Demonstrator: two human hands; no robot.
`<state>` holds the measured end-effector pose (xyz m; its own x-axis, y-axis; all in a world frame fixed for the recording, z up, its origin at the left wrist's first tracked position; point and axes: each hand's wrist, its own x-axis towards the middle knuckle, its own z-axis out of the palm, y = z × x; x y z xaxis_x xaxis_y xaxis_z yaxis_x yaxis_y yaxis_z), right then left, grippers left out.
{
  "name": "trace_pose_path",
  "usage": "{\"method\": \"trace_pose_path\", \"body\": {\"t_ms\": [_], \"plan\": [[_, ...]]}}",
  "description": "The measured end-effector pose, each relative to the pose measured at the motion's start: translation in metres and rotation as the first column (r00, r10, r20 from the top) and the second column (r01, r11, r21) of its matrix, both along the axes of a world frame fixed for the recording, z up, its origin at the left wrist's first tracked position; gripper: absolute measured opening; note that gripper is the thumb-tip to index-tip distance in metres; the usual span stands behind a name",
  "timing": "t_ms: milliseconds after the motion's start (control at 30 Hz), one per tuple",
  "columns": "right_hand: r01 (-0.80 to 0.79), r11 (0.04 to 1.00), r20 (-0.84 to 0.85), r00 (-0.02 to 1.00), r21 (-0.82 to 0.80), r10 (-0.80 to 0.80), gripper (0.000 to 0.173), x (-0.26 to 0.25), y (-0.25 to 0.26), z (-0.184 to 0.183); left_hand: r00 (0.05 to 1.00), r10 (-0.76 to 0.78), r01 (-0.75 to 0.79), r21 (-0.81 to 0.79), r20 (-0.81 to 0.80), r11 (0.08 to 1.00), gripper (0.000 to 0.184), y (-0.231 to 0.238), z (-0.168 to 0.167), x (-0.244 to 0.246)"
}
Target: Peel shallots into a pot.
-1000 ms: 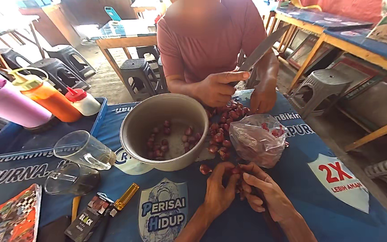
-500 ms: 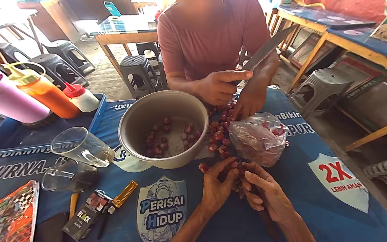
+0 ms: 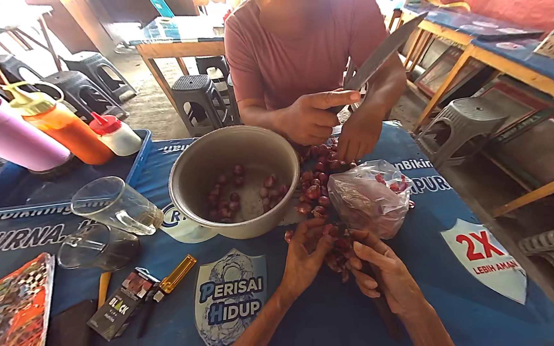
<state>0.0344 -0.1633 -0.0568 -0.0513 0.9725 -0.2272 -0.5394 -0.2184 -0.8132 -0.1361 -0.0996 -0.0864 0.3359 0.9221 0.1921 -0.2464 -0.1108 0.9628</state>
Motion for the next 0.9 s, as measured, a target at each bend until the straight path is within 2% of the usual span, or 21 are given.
{"method": "trace_pose_path", "body": {"t_ms": [100, 233, 600, 900], "plan": [[-0.062, 0.998, 0.109, 0.992, 0.028, 0.058, 0.041, -0.002, 0.0002, -0.0015, 0.998, -0.055, 0.055, -0.04, 0.013, 0.998, 0.031, 0.0015, 0.0011, -0.0007], [-0.098, 0.995, 0.186, 0.978, 0.031, 0.09, 0.051, -0.0047, 0.0005, -0.001, 0.995, -0.084, 0.088, -0.088, 0.044, 0.992, 0.031, 0.0009, 0.0022, -0.0007], [-0.081, 0.997, 0.221, 0.972, -0.005, 0.08, 0.044, -0.0063, -0.0011, -0.0005, 0.998, -0.02, 0.03, -0.181, 0.06, 0.983, 0.018, 0.0005, 0.0013, 0.0003], [-0.15, 0.988, 0.127, 0.98, -0.018, 0.151, 0.044, -0.0005, -0.0015, -0.003, 1.0, -0.004, 0.008, -0.175, 0.025, 0.985, 0.017, 0.0, 0.0037, 0.0011]]}}
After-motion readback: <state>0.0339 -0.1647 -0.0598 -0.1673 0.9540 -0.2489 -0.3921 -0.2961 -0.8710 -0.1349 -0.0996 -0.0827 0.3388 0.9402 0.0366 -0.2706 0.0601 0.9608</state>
